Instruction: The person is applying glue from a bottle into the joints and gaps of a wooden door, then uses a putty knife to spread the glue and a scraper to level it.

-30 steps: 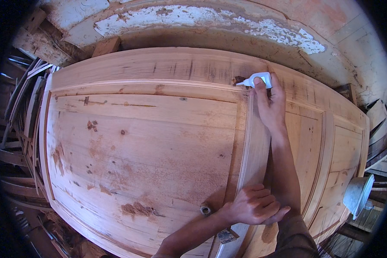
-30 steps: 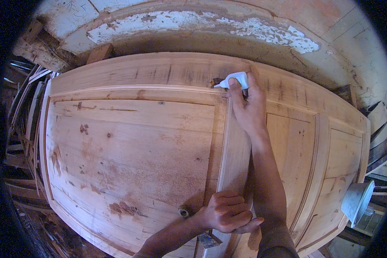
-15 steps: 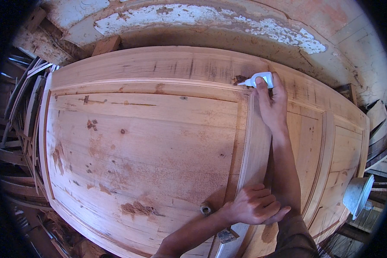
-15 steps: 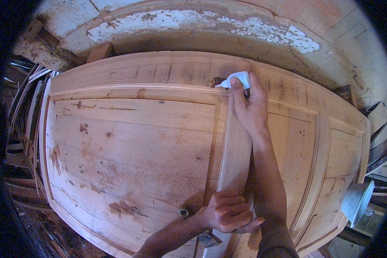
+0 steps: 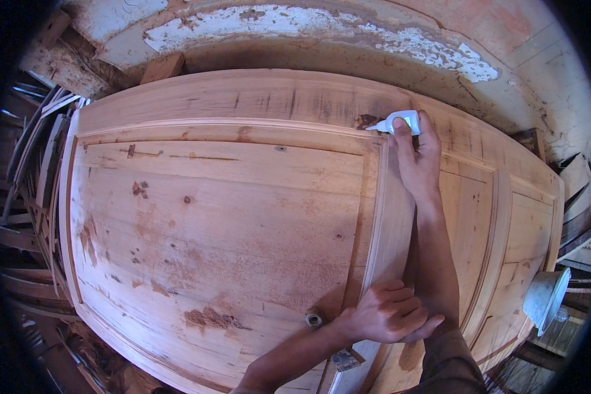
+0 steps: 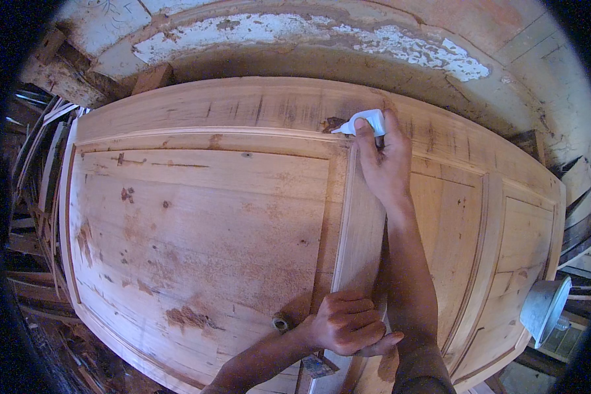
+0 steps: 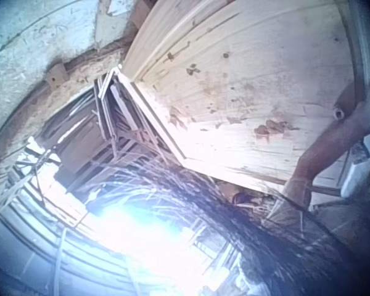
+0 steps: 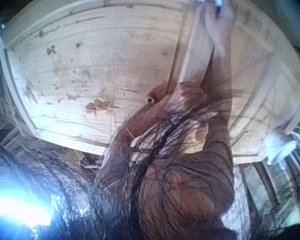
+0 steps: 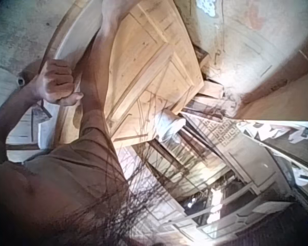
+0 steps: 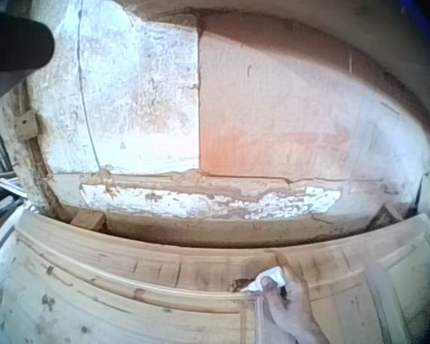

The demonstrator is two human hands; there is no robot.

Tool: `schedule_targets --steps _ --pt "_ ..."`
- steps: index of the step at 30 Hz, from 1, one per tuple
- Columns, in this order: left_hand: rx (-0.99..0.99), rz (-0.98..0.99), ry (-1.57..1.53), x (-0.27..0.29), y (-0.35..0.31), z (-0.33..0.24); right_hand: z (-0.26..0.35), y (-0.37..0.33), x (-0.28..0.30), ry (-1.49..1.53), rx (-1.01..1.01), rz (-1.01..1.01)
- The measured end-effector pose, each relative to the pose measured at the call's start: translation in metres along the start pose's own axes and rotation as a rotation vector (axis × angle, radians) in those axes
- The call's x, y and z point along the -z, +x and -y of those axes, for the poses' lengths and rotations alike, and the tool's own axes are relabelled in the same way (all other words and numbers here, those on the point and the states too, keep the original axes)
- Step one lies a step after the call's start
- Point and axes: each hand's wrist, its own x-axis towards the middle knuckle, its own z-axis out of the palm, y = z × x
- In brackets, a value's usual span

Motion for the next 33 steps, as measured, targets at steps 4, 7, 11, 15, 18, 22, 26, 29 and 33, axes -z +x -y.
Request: schedule_targets --steps 4,7,11,15,18,22,26,29,33 --pt "-0.001 -0.025 0.003 -0.0003 0.0020 -0.0002 -0.0004 0.0000 -0.0004 0.025 0.007 -0.010" --pt "0.009 -0.028 0.007 -0.0023 -0.0003 -0.0007 -0.0014 -0.0002 -0.0006 0.053 0.006 -0.032" --pt "-0.002 -0.031 0.003 -0.0029 -0.0020 0.0007 0.0009 0.0012 0.0025 0.022 0.002 -0.025" --pt "-0.009 0.014 0.003 -0.0017 -0.0049 0.0010 0.0022 0.0007 0.0035 -0.002 -0.015 -0.008" --pt "-0.007 0.017 -0.003 -0.0017 -0.0047 0.0008 0.0004 0.0014 0.0036 0.021 -0.003 -0.033" --pt "-0.012 0.014 -0.017 -0.0010 -0.0027 0.0016 -0.0012 0.0012 0.0034 0.019 -0.010 -0.037" --pt "-0.003 -0.033 -0.009 -0.0025 -0.0002 0.0005 -0.0010 0.0011 0.0034 -0.003 -0.006 -0.050" --pt "0.003 -0.028 -0.006 -0.0029 -0.0001 -0.0003 -0.0030 0.0012 0.0051 -0.016 -0.010 -0.046" --pt "0.008 -0.016 -0.002 -0.0006 0.0015 -0.0006 -0.0022 0.0013 0.0040 -0.009 -0.008 -0.041"
